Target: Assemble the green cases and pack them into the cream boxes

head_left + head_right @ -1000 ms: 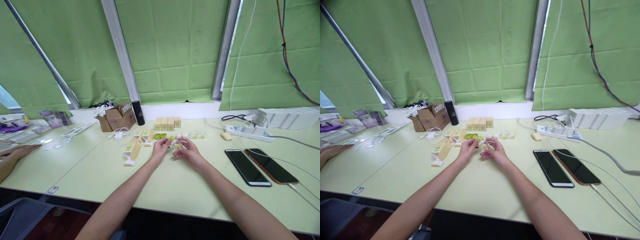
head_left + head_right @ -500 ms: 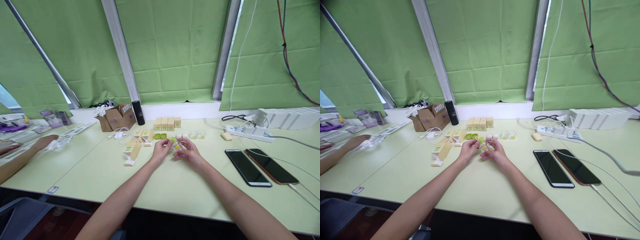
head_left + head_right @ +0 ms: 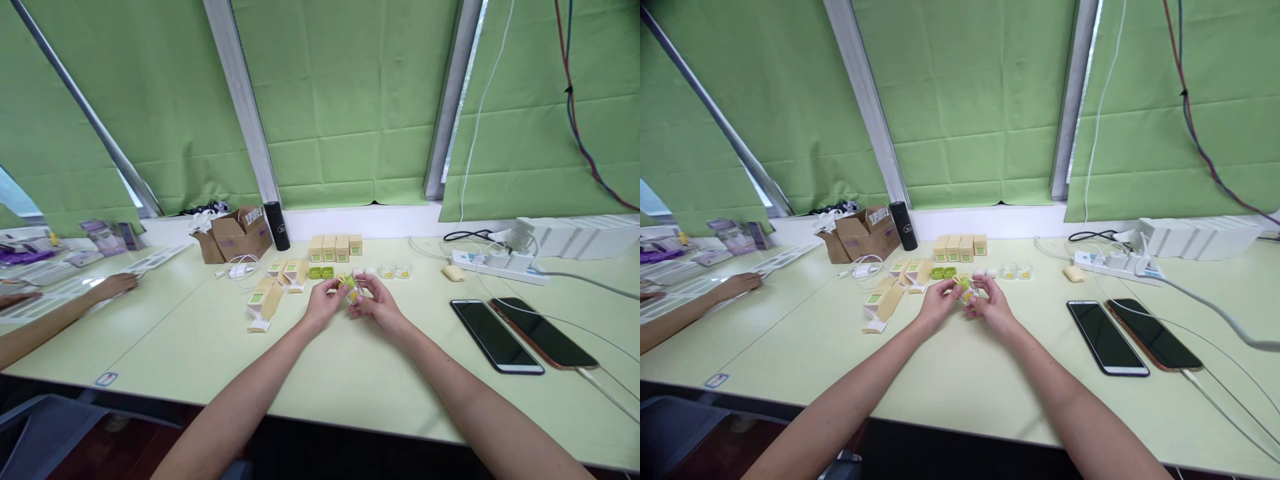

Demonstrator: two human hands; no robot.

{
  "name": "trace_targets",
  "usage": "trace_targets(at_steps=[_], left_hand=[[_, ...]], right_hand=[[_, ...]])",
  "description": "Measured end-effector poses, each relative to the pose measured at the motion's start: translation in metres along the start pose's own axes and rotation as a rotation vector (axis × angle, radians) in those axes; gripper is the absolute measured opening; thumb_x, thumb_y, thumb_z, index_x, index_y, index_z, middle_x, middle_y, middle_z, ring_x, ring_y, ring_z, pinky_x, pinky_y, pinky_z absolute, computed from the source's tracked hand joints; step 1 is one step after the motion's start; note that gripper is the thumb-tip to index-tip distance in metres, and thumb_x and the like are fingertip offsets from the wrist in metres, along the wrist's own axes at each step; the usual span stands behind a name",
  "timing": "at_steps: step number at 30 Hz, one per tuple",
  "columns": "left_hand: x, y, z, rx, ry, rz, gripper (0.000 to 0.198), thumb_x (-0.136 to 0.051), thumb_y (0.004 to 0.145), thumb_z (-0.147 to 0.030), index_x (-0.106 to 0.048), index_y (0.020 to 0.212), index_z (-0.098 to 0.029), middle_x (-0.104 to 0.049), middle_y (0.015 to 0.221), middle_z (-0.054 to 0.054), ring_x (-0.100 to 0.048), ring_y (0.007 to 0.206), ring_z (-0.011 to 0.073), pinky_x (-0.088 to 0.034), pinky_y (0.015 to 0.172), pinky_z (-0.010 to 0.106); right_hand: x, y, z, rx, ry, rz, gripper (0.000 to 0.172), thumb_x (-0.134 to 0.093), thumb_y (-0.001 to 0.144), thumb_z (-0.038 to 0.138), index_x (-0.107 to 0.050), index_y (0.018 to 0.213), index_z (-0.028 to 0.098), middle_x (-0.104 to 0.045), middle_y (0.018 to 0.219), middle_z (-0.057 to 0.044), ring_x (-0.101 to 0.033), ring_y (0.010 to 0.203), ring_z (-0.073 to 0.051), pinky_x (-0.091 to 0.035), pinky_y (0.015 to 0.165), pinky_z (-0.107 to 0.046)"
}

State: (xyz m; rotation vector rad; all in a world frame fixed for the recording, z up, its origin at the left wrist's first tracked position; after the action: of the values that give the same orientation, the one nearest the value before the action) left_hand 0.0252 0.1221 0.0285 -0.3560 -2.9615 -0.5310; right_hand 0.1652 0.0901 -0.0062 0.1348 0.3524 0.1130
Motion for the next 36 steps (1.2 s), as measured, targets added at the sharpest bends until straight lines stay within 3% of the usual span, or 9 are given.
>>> trace_targets(at_steps=[7, 13, 24, 32, 36], left_hand=[[0.001, 0.001, 0.003, -0.010, 0.032, -0.002, 0.049, -0.075, 0.082, -0.059, -0.076, 0.098, -0.013, -0.076, 0.102, 0.010, -0.069, 0.093, 0.0217, -0.055, 0.080, 0.030], [-0.004, -0.001, 0.002, -0.021, 0.062, 0.023, 0.050, -0.076, 0.082, -0.057, -0.076, 0.106, -0.014, -0.077, 0.110, 0.012, -0.071, 0.100, 0.0253, -0.055, 0.083, 0.032], [-0.009, -0.003, 0.002, -0.005, -0.029, 0.092, 0.053, -0.075, 0.082, -0.061, -0.070, 0.108, -0.014, -0.072, 0.110, 0.011, -0.066, 0.100, 0.0225, -0.053, 0.080, 0.029], [-0.010, -0.003, 0.002, 0.000, -0.006, 0.078, 0.051, -0.074, 0.084, -0.060, -0.068, 0.108, -0.015, -0.070, 0.110, 0.012, -0.064, 0.101, 0.0223, -0.053, 0.079, 0.030], [-0.010, -0.004, 0.001, 0.003, -0.035, 0.067, 0.053, -0.075, 0.084, -0.057, -0.064, 0.117, -0.017, -0.068, 0.116, 0.012, -0.064, 0.105, 0.0230, -0.055, 0.081, 0.031]], right_hand=[[0.002, 0.002, 0.008, 0.080, -0.132, -0.003, 0.057, -0.086, 0.071, 0.038, -0.060, 0.122, 0.029, -0.059, 0.118, -0.006, -0.061, 0.093, -0.020, -0.065, 0.067, -0.037], [-0.005, -0.001, 0.012, 0.136, -0.202, 0.017, 0.056, -0.082, 0.074, 0.038, -0.058, 0.124, 0.029, -0.058, 0.119, -0.006, -0.061, 0.088, -0.018, -0.065, 0.071, -0.040], [-0.009, -0.004, 0.016, 0.157, -0.230, 0.022, 0.054, -0.081, 0.076, 0.041, -0.057, 0.124, 0.030, -0.058, 0.118, -0.005, -0.062, 0.087, -0.018, -0.065, 0.072, -0.042], [-0.008, -0.003, 0.014, 0.149, -0.201, 0.023, 0.049, -0.080, 0.078, 0.045, -0.058, 0.120, 0.030, -0.057, 0.120, -0.006, -0.062, 0.089, -0.018, -0.066, 0.076, -0.043], [-0.007, -0.002, 0.013, 0.148, -0.158, 0.037, 0.050, -0.080, 0.080, 0.046, -0.056, 0.121, 0.030, -0.058, 0.122, -0.005, -0.065, 0.089, -0.018, -0.066, 0.080, -0.044]])
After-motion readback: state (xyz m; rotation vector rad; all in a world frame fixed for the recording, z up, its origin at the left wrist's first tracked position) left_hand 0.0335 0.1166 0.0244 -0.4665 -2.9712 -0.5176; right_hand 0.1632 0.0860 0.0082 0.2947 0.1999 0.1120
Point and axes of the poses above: each hand's wrist, its own y-axis towards the middle knuckle, its own x-axis out of the back of the hand, z = x × y, the point moved 10 cm from there along y, towards the middle knuckle
